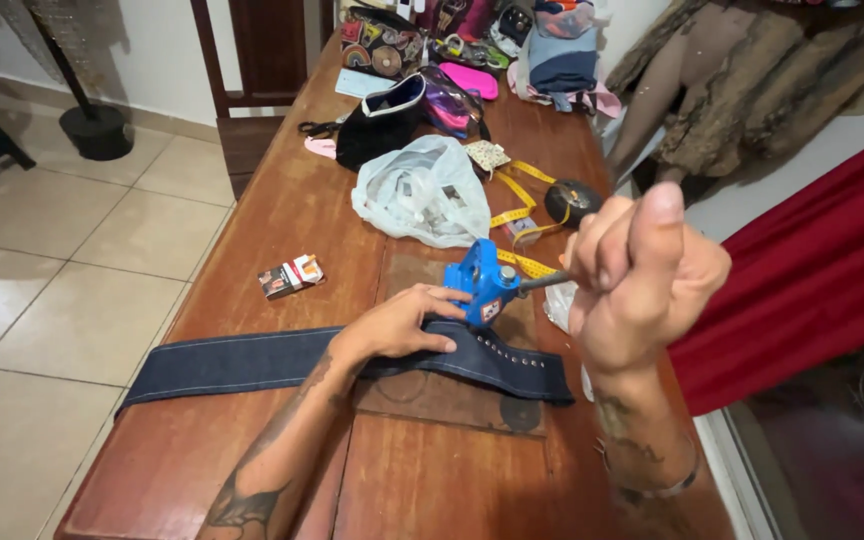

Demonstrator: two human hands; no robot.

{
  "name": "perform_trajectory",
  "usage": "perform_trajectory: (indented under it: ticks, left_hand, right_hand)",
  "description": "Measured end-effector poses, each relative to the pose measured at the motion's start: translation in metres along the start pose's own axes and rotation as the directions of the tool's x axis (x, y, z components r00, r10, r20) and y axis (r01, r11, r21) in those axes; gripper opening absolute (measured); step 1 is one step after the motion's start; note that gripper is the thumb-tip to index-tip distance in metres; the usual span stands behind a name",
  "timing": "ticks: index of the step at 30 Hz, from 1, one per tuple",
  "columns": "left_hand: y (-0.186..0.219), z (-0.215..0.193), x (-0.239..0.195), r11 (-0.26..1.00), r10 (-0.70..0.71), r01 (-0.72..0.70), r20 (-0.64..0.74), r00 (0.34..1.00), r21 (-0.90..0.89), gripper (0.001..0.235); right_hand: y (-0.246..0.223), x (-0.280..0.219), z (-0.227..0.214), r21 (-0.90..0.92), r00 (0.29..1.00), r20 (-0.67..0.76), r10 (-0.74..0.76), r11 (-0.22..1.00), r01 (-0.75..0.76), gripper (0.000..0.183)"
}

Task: The person uses a blue hand press to attach metal rivets to a denim belt. They repeatedly position the belt under the press, place a rivet, and pull the lever to secure it, then move to the next spot along the belt.

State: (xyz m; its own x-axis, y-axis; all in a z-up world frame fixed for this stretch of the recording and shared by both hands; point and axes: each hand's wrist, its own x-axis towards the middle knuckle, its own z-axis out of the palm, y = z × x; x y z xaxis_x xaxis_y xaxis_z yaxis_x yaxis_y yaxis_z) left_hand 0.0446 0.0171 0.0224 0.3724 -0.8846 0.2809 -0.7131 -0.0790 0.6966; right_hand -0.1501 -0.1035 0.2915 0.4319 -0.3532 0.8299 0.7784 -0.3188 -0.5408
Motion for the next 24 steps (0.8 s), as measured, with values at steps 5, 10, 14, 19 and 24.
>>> perform_trajectory:
  ticks: [5, 10, 14, 19, 24]
  left_hand:
    - [0.010, -0.019, -0.014, 0.987, -0.121, 0.112, -0.076, 0.990, -0.113, 0.061]
    - [0.016, -0.034, -0.019, 0.927, -0.337, 0.345, 0.078, 0.938, -0.144, 0.030]
    - [-0.014, -0.030, -0.011, 0.960, -0.241, 0.249, 0.081, 0.967, -0.124, 0.033]
    - [0.005, -0.041, -0.012, 0.956, -0.273, 0.284, 0.135, 0.952, -0.068, 0.032]
    - [-0.008, -0.036, -0.011, 0.971, -0.231, 0.234, 0.080, 0.970, -0.041, 0.031]
  right_hand:
    - [-0.003, -0.021, -0.006, 0.039, 0.999, 0.014, -0.031, 0.999, 0.031, 0.065]
    - [-0.004, -0.029, -0.007, 0.077, 0.998, 0.041, -0.048, 0.996, 0.045, 0.065]
    - [-0.002, -0.030, -0.007, 0.063, 0.997, 0.033, -0.064, 0.996, 0.062, 0.064]
    - [-0.001, -0.046, -0.010, 0.076, 0.988, 0.039, -0.152, 0.986, 0.149, 0.064]
    - [-0.011, -0.059, -0.012, 0.040, 0.988, 0.096, -0.120, 0.992, 0.116, 0.065]
